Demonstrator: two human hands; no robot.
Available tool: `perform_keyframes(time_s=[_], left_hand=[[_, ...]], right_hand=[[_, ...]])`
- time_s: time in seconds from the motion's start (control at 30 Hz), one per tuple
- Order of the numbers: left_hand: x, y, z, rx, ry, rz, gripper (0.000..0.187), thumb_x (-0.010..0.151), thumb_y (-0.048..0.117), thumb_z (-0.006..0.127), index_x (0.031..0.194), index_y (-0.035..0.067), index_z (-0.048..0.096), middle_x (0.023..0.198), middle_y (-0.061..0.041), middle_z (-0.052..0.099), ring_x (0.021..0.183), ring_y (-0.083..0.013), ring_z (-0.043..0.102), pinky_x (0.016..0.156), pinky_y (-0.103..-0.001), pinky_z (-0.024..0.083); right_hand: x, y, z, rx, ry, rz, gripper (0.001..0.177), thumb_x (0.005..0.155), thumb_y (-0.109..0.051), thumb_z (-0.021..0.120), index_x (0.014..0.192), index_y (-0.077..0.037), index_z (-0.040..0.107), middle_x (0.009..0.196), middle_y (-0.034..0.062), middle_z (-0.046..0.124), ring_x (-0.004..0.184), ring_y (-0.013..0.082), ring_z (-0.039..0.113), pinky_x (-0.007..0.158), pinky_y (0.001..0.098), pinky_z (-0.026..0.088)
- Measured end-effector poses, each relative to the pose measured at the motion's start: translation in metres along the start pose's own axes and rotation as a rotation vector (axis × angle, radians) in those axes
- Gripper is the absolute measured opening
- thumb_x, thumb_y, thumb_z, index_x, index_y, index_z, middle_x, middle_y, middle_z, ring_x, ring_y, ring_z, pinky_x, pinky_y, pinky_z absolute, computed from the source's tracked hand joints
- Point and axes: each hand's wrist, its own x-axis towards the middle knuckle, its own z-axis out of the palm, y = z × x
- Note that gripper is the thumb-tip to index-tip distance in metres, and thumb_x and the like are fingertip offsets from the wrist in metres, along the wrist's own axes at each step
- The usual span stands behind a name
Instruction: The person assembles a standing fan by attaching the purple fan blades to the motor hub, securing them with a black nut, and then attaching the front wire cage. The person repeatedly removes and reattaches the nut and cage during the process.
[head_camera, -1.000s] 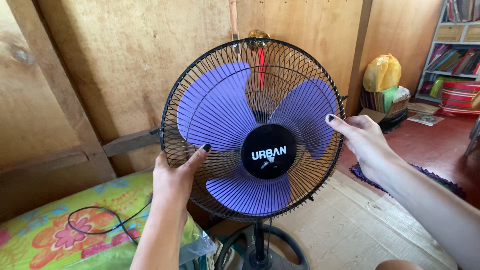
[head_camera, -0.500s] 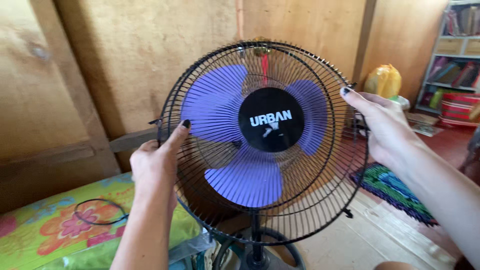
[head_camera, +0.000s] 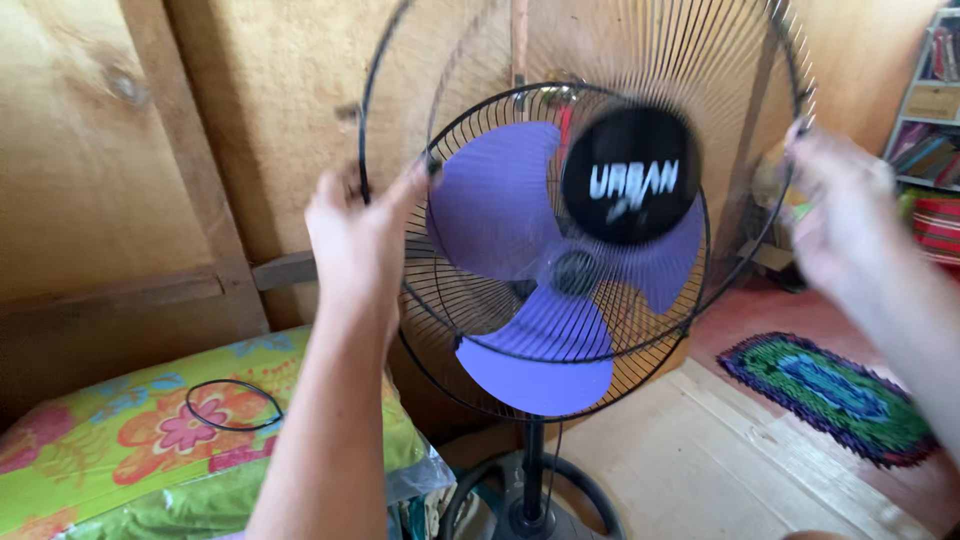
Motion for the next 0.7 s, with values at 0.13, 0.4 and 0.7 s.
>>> perform_keyframes(time_s=[0.13,0.4,0.7], left_hand=[[0.028,0.027,-0.033,0.100,0.151,-0.151,0.046,0.078,0.032,0.088,0.105,-0.003,0.073,0.079,-0.004,0.064,0.067,-0.0151,0.054,0.057,-0.033,0.043],[0.002,0.057,-0.224,0.351,0.451,-0.369,0.051,0.083,0.040,0.087,0.111,-0.002,0.075,0.082,-0.005,0.062,0.064,-0.0135,0.053,0.059,-0.032,0.044],[-0.018,0.074,-0.369,0.377,0.714,-0.503,0.060,0.079,0.035,0.088,0.118,-0.008,0.071,0.101,-0.012,0.072,0.086,-0.0192,0.064,0.074,-0.033,0.053]], right_hand=[[-0.012,-0.039,0.052,-0.069,-0.099,0.049,0.014,0.097,-0.026,0.067,0.108,-0.018,0.069,0.103,-0.0046,0.071,0.095,0.0103,0.065,0.082,0.0332,0.051],[-0.087,0.000,0.191,0.086,-0.497,0.339,0.020,0.091,-0.015,0.065,0.109,-0.006,0.070,0.104,0.0022,0.071,0.098,0.0151,0.065,0.089,0.0355,0.051],[-0.165,0.056,0.321,0.097,-0.673,0.430,0.033,0.089,-0.018,0.068,0.118,-0.002,0.068,0.117,0.0051,0.072,0.113,0.0155,0.062,0.098,0.0308,0.044]])
